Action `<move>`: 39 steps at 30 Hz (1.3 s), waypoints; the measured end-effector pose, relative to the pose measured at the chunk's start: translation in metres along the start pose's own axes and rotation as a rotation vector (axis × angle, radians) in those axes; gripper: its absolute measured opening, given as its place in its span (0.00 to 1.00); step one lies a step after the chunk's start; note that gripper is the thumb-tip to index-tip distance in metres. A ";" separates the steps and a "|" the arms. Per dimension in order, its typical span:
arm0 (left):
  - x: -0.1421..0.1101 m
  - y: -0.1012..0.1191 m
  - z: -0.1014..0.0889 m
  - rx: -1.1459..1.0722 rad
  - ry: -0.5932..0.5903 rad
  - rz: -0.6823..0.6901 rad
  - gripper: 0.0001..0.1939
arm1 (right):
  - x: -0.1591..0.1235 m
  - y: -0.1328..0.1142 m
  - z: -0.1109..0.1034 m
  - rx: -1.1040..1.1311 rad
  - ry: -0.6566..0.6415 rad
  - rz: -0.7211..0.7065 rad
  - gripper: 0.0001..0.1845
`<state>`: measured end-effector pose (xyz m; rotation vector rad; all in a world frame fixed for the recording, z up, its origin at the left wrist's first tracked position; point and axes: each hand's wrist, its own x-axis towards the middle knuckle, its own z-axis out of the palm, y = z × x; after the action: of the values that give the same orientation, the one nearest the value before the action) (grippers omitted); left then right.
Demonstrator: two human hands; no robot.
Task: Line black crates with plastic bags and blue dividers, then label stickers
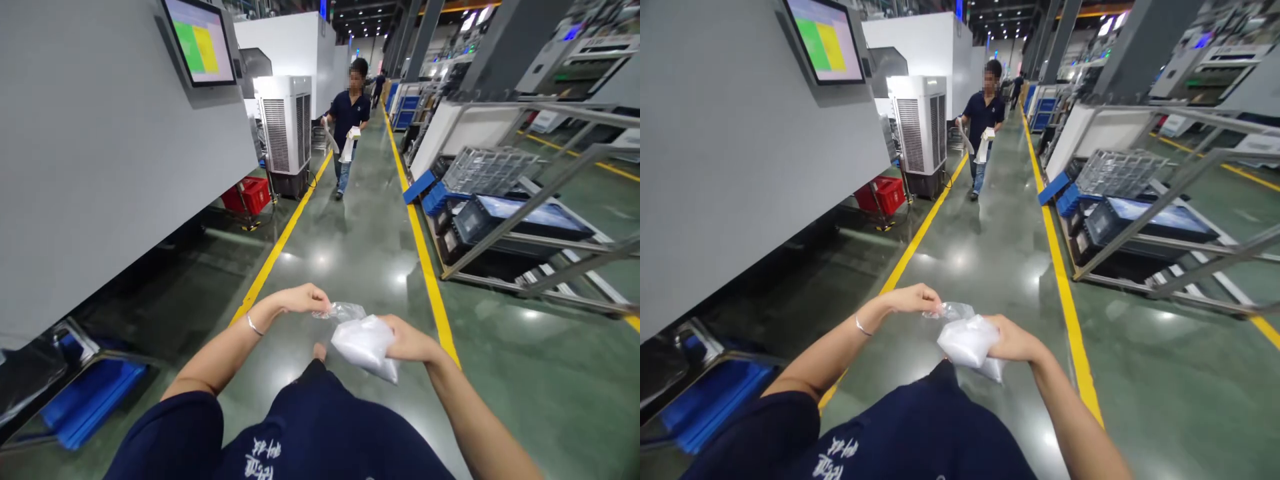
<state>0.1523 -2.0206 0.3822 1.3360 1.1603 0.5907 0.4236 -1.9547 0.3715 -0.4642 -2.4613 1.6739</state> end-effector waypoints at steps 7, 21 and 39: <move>0.172 0.042 -0.108 0.076 -0.054 0.048 0.17 | 0.077 0.040 -0.160 -0.048 0.038 0.079 0.09; 0.533 0.085 -0.237 -0.351 0.084 -0.122 0.31 | 0.199 0.184 -0.485 -0.240 0.156 -0.027 0.13; 0.896 0.148 -0.471 -0.742 0.167 -0.044 0.22 | 0.421 0.312 -0.859 -0.586 0.093 -0.138 0.22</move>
<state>0.1074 -1.0001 0.3259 0.6326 0.9539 0.9950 0.3193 -0.9537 0.3792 -0.4025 -2.8073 0.8379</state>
